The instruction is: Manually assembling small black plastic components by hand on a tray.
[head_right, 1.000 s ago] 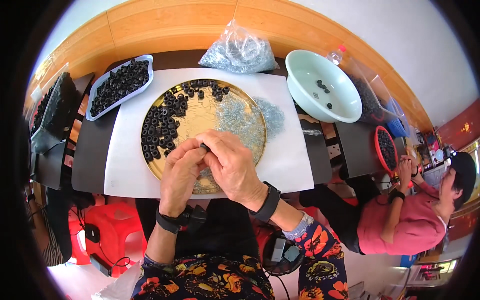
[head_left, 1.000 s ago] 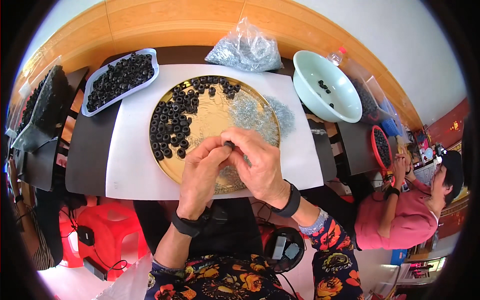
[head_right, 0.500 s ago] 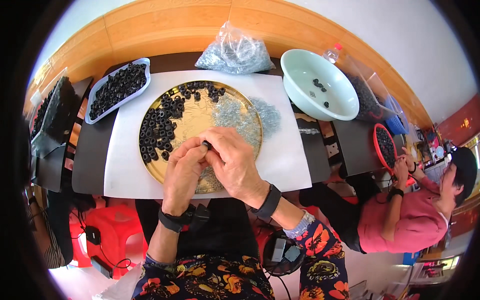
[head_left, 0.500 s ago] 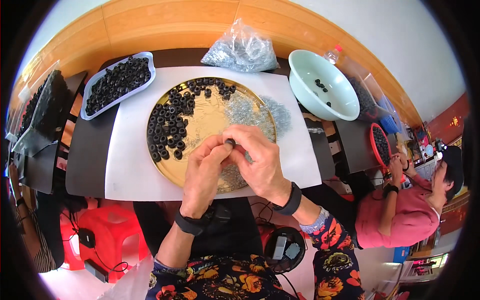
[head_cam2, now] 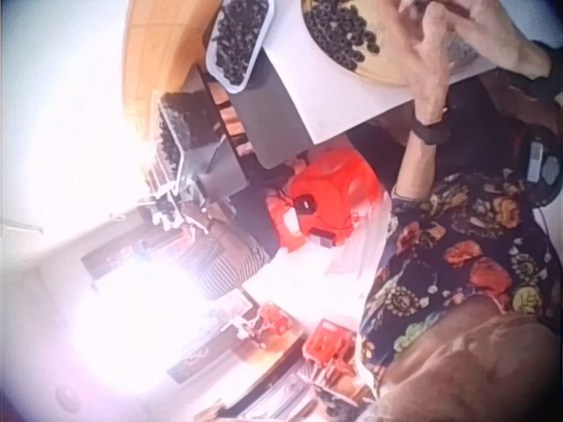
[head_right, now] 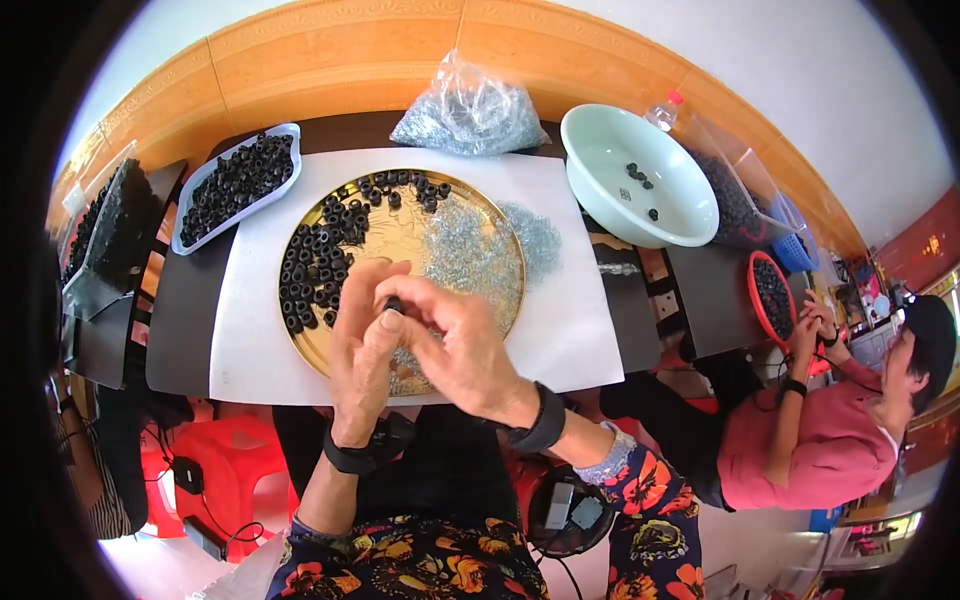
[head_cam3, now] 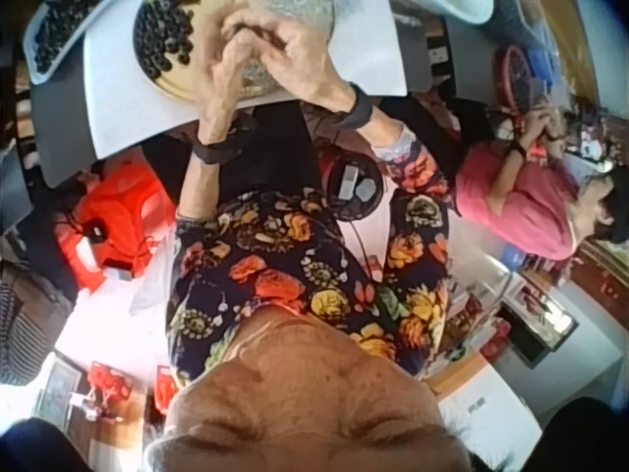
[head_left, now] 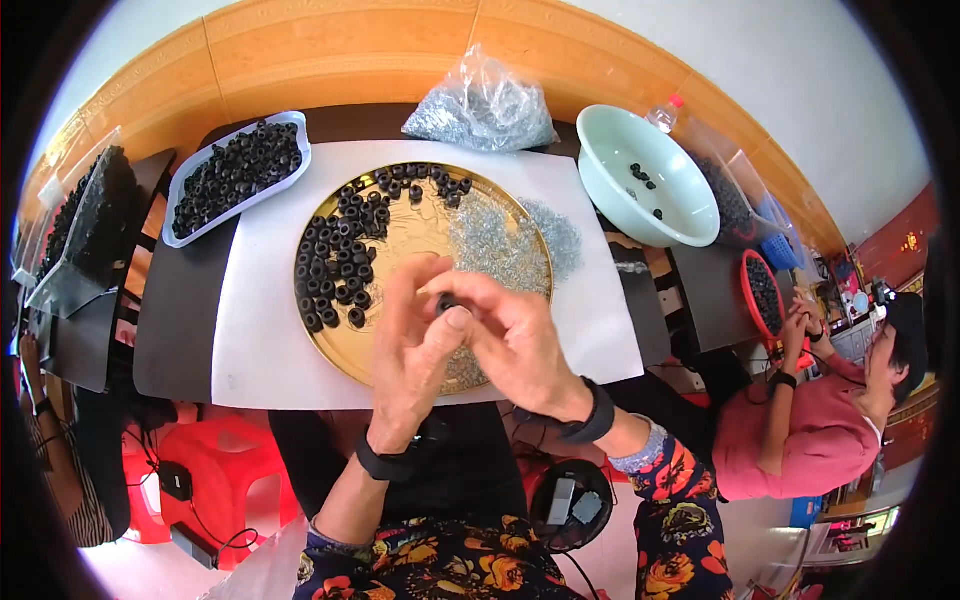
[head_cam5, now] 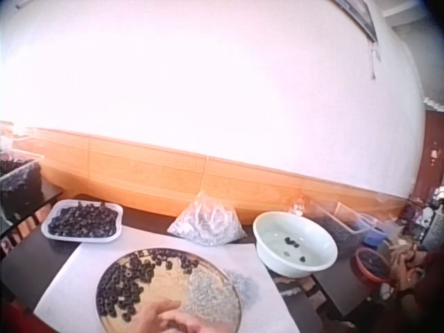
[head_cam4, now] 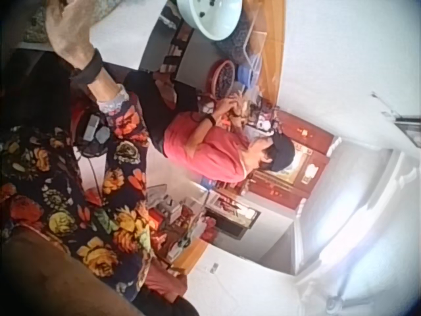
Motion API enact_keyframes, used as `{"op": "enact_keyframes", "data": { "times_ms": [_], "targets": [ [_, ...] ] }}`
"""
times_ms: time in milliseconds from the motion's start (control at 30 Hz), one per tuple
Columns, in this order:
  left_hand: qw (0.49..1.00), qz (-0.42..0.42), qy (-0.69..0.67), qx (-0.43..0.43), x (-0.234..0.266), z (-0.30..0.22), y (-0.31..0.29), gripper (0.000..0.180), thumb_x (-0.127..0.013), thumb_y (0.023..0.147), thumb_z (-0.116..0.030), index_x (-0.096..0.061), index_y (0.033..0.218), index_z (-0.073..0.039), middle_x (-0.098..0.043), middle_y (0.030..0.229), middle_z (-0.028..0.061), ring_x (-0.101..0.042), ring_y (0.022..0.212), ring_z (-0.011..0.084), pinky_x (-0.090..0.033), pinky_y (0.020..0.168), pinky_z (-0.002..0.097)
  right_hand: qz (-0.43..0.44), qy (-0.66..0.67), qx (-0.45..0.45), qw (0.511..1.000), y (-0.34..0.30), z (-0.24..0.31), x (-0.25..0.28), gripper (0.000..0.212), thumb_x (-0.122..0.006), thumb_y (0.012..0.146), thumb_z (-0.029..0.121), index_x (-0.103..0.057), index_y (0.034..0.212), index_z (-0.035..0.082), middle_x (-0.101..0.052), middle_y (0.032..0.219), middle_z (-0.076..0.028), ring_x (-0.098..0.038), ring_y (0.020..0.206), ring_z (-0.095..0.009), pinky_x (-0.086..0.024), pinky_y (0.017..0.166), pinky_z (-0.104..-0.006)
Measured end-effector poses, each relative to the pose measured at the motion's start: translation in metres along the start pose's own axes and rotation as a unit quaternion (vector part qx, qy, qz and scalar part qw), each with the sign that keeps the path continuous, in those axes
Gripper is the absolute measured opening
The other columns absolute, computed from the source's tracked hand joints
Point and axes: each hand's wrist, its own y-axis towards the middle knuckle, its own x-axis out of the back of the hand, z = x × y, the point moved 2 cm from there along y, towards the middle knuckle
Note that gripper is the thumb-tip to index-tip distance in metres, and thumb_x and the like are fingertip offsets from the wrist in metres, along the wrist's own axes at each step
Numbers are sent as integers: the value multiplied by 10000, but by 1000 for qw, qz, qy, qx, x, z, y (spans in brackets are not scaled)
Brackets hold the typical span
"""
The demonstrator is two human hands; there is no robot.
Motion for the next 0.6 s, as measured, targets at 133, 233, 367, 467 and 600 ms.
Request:
{"op": "enact_keyframes", "data": {
  "times_ms": [133, 233, 367, 467, 600],
  "targets": [
    [1000, 18, 6, 13, -7, 5, 0, 309, -631, 911, -232, -563, 1120, -14, -568, 945, 10, -483, 780, 67, -412, 691, 207, 32, -8, -63, 997, -8, -6, -4, 212, -575, 929, 41, -605, 1136, 10, -580, 738, -35, -485, 617, -50, -414, 555, -223],
    [999, 6, 35, -16, -10, 7, 1, 254, -599, 935, -223, -576, 1063, -5, -561, 875, 7, -478, 754, 69, -415, 666, 224, 8, 15, -41, 999, -9, -8, -6, 210, -577, 941, 65, -606, 1142, 12, -564, 728, -6, -463, 617, -44, -401, 547, -222],
    [997, 0, 65, -29, -13, 6, 1, 216, -553, 963, -203, -576, 1028, 2, -562, 829, 17, -475, 731, 74, -414, 649, 233, -26, 60, -89, 994, -11, -5, -10, 194, -582, 952, 85, -619, 1124, 2, -609, 795, 18, -510, 694, -28, -439, 598, -207],
    [997, -30, 63, -13, -12, 6, -1, 218, -542, 969, -209, -577, 1015, 1, -564, 811, 14, -477, 725, 79, -414, 647, 233, -39, 117, -115, 986, -13, -8, -16, 191, -583, 958, 92, -623, 1120, -1, -632, 852, 14, -539, 755, -27, -463, 646, -198],
    [997, -34, 68, 10, -12, 9, -3, 219, -541, 970, -209, -577, 1017, 2, -564, 796, 9, -482, 725, 82, -413, 650, 232, -19, 140, -156, 978, -17, -11, -13, 206, -585, 962, 92, -610, 1145, 2, -636, 903, 8, -545, 800, -27, -469, 683, -197]
  ]
}}
